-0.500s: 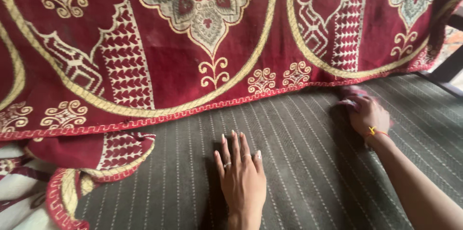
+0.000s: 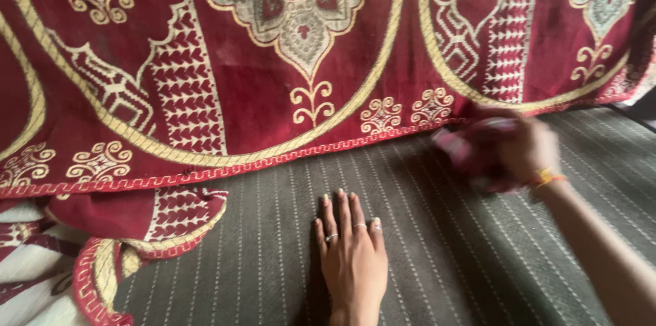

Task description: The person wipes the seat and armrest of a wooden bench with a small pink cloth. They move the cloth back and forth across the striped fabric and along the wooden frame, then fold the cloth and continue wiping the bench surface.

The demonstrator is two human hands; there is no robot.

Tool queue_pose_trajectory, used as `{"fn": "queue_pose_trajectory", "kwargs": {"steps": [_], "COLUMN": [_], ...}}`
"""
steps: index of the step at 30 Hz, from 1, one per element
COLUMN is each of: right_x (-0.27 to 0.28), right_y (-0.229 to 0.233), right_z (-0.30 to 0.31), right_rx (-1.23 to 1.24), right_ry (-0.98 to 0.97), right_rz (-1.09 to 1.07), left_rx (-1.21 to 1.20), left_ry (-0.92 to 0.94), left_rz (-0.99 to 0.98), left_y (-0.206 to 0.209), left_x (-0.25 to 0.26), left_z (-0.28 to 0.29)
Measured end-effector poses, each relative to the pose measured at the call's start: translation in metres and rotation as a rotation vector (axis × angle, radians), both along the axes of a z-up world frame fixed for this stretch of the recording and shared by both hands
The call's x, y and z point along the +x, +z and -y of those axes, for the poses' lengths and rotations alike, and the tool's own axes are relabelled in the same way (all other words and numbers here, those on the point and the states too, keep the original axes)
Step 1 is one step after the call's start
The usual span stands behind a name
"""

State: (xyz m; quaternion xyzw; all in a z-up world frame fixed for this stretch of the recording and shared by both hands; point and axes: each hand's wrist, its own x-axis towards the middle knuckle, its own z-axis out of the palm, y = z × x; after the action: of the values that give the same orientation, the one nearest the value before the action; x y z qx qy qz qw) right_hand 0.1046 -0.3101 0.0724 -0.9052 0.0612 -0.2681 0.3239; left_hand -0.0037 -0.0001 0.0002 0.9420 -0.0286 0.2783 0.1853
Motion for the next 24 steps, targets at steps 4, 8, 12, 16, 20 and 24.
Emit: {"fn": "queue_pose_trajectory", "kwargs": {"steps": [4,8,12,16,20,24], "right_x": [0.046,0.074,0.079,0.081,0.091,0.088], "right_y": [-0.028,-0.07,-0.078,-0.065,-0.061,-0.045], "right_z": [0.043,0.038,0.053,0.05,-0.001,-0.001], "right_rx": [-0.451,-0.571,-0.908,-0.543,-0.523,-0.19], "right_ry": [-0.275,-0.163,0.0,-0.196,0.265,0.62], "right_rz": [-0.16,-0.306,0.031,-0.102,-0.031,-0.113], "left_rx": [-0.019,-0.019,-0.021,-0.045,-0.069,-0.046], "left_ry": [0.001,0.014,0.005,-0.002,-0.016,-0.014], "left_rz": [0.002,0.043,0.07,0.03,0.014,0.055], "left_y": [0.001,-0.001,0.001,0.002,0.002,0.004], "left_x": [0.0,0.001,0.001,-0.001,-0.001,0.0], "left_z": [0.003,0.001,0.002,0.001,-0.002,0.0]}}
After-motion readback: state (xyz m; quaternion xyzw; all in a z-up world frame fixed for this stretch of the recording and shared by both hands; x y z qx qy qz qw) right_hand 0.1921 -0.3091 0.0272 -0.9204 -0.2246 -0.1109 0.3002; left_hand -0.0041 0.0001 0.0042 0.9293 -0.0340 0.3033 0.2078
